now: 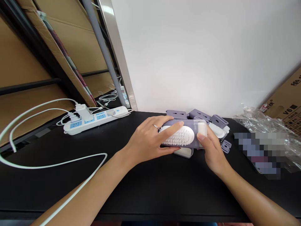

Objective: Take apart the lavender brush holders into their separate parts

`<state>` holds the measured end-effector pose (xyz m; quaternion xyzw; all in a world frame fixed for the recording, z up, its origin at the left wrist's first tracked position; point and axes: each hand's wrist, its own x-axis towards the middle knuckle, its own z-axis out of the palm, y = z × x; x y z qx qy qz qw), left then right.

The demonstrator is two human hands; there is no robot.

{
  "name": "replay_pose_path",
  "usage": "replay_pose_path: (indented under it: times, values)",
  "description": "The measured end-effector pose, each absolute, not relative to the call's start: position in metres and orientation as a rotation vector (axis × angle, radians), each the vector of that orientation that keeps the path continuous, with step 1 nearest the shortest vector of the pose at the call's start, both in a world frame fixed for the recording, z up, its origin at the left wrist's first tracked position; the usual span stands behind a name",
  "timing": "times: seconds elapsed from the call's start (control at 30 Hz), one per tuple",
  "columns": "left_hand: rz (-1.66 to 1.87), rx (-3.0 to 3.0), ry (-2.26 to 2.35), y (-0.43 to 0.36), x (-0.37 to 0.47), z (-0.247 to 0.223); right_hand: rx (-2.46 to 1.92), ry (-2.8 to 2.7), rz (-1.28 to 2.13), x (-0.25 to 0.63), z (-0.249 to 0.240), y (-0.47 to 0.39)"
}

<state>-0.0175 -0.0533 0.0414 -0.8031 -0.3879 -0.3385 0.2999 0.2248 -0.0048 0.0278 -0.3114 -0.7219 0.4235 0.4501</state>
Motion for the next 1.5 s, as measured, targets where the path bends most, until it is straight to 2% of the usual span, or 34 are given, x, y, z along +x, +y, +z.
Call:
replay_pose_path:
  times: [0.53,0.63,0.73,0.83,0.9,1.07,1.23,1.5]
  values:
    - [-0.815,-2.169,-1.012,-0.046,-0.041,0.049,-0.789,-1.83,0.984,0.223,0.027,-0.003]
    - [-0.845,-2.109,-1.187,-0.041,-0.059,0.051,-0.862,-1.664,0.89,0.229,0.025,0.007]
    - [-1.057,-1.9,-1.408,-0.036,-0.079,0.048,-0.893,-1.594,0.802,0.237,0.026,0.014]
    - [-1.325,-1.709,-1.449,-0.032,-0.086,0.042,-0.862,-1.805,0.688,0.237,0.026,0.008]
    - [-1.385,-1.668,-1.439,-0.032,-0.082,0.039,-0.839,-1.958,0.628,0.234,0.025,-0.002]
    - [-1.321,-1.708,-1.343,-0.035,-0.068,0.039,-0.693,-2.161,0.553,0.231,0.023,-0.018]
    - [-1.252,-1.753,-1.375,-0.036,-0.068,0.04,-0.751,-2.201,0.707,0.228,0.017,-0.021]
    - [-1.175,-1.781,-1.286,-0.036,-0.069,0.042,-0.416,-2.597,0.586,0.219,0.031,-0.032]
